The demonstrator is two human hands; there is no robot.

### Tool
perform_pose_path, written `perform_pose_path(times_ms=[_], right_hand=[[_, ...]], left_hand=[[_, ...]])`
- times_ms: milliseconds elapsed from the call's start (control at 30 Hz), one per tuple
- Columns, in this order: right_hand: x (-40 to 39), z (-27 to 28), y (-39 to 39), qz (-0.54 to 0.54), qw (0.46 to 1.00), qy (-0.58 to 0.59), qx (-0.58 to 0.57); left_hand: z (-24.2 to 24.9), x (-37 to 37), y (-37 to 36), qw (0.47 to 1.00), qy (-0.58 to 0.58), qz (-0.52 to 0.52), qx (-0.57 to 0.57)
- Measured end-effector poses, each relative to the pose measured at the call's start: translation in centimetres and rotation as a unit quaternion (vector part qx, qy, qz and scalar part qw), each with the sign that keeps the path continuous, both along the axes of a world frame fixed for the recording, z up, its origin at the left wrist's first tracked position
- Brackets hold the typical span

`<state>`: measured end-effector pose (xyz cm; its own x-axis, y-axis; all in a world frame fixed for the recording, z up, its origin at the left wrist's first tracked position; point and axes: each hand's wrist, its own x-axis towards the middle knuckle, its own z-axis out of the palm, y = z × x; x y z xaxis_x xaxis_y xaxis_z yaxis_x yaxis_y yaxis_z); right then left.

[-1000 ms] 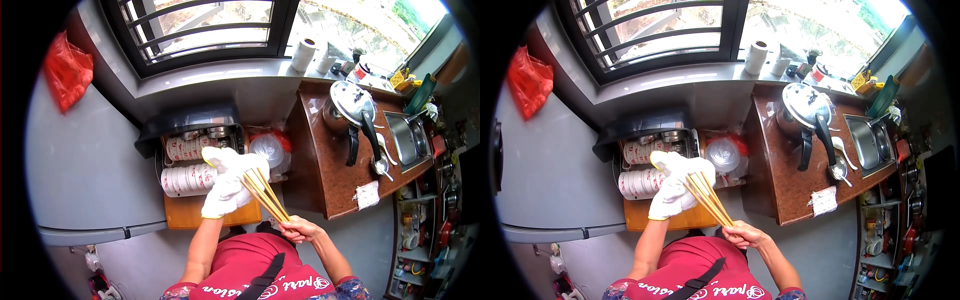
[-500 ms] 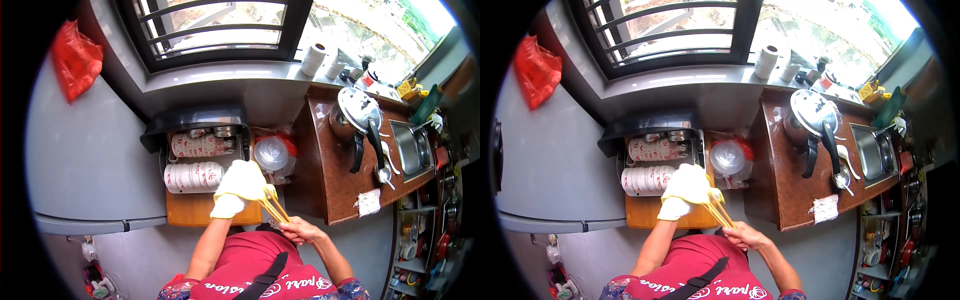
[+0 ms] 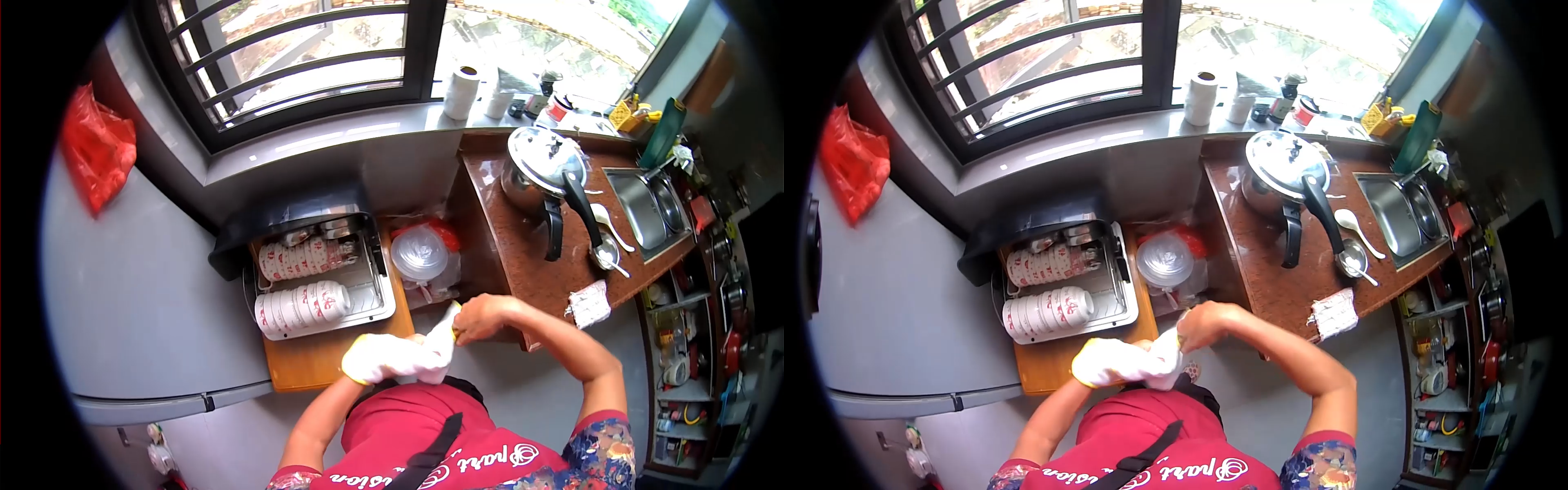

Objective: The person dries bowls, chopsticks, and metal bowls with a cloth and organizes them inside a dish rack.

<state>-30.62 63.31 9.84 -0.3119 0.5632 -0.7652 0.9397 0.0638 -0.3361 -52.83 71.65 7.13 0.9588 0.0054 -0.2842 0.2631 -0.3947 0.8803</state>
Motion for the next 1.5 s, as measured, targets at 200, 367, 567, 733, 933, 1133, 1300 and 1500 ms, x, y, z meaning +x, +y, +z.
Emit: perform_pose_path(times_ms=[200,367,567,733,933,1133,1300,1500], right_hand=[[1.2,0.3,0.6,-0.080,0.980,0.151,-0.106],[3.0,2.0,-0.1,-0.112,0.957,0.208,-0.172],[4.2,4.1,-0.6,-0.203,0.938,0.258,-0.108],[6.2,3.7,-3.8,-0.504,0.678,0.519,0.131],[-7.2,-4.4,-2.5,-0.635,0.556,0.507,0.178],[-9.0,-6.9,0.5,-0.730,0.409,0.516,0.185],[-7.0,-5.8,0.7,-0.731,0.415,0.512,0.174],[-8.3,-4.9,1.1,-0.722,0.364,0.575,0.123]], left_hand=[[-2.6,-0.5,-0.6,0.994,-0.013,0.059,-0.094],[-0.2,-3.0,1.3,0.991,0.061,0.052,-0.109],[1.0,-3.7,-0.3,0.971,0.060,0.134,-0.191],[-1.5,-5.6,-1.5,0.835,-0.031,0.368,-0.408],[-2.4,-2.7,-4.6,0.822,-0.066,0.368,-0.430],[-3.3,-0.9,-5.6,0.794,-0.023,0.363,-0.487],[-1.0,-1.4,-7.1,0.758,-0.004,0.417,-0.502],[-1.3,-1.7,-6.8,0.858,-0.015,0.362,-0.363]])
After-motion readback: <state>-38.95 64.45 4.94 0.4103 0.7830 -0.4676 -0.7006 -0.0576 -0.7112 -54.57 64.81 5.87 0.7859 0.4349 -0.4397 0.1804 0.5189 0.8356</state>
